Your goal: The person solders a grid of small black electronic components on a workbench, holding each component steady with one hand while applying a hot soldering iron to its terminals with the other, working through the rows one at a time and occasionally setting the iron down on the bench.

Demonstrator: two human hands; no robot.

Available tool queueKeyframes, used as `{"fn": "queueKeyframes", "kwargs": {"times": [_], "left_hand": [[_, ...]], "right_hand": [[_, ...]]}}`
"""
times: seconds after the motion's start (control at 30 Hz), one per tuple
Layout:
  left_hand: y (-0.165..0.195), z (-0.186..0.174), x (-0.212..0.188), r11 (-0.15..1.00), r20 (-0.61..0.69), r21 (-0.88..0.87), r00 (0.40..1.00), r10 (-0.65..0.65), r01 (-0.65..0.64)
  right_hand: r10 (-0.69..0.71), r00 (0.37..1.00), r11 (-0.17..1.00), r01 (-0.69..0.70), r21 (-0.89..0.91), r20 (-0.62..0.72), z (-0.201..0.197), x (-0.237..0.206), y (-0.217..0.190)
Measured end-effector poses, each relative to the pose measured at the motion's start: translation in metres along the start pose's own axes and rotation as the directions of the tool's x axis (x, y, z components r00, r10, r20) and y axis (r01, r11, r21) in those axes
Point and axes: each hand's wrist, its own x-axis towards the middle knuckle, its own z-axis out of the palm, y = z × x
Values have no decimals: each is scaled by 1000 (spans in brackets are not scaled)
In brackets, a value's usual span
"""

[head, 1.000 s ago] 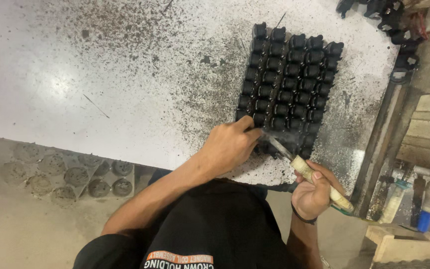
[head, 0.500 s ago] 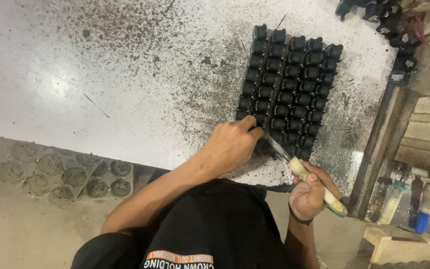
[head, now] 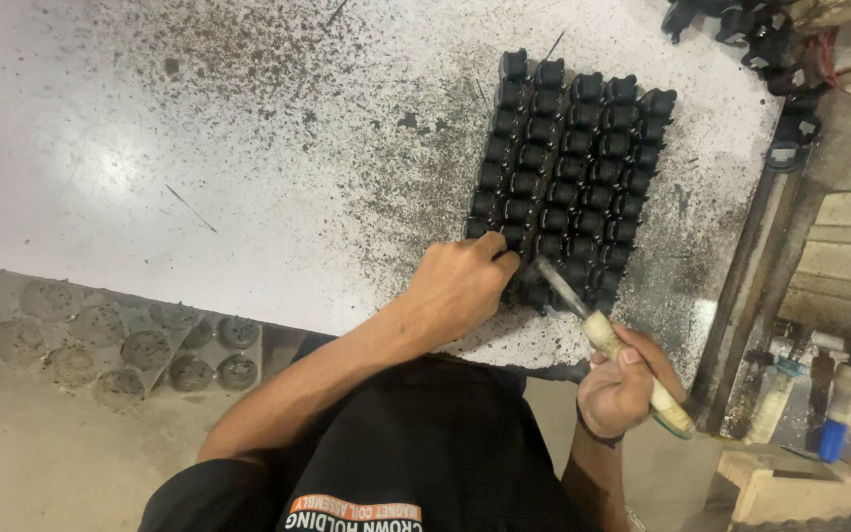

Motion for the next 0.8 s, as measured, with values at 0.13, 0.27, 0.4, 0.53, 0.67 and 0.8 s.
{"fn": "queueKeyframes", "kwargs": {"times": [0.13,0.27,0.4,0.53,0.67,0.8], "left_hand": [[0,-2,-1,1000,-34,-20,999,10,-11],[-1,-1,-2,1000,-31,-7,999,11,-12],[-1,2,3,998,50,55,998,30,-32],[3,-6,3,997,-15,46,998,67,-67],[8,-23,-16,996,-97,-79,995,38,-45],[14,-22,-31,991,-51,-118,997,57,-63]], "right_hand": [[-29,995,993,39,-109,91,3,-1,-4],[-25,995,998,31,-57,101,15,-1,-12],[-211,894,911,326,-252,395,16,0,-23],[-195,922,950,262,-169,335,-2,17,-21],[-141,976,989,130,74,165,-13,15,-8],[-161,975,981,176,-87,150,-12,-13,-12]]}}
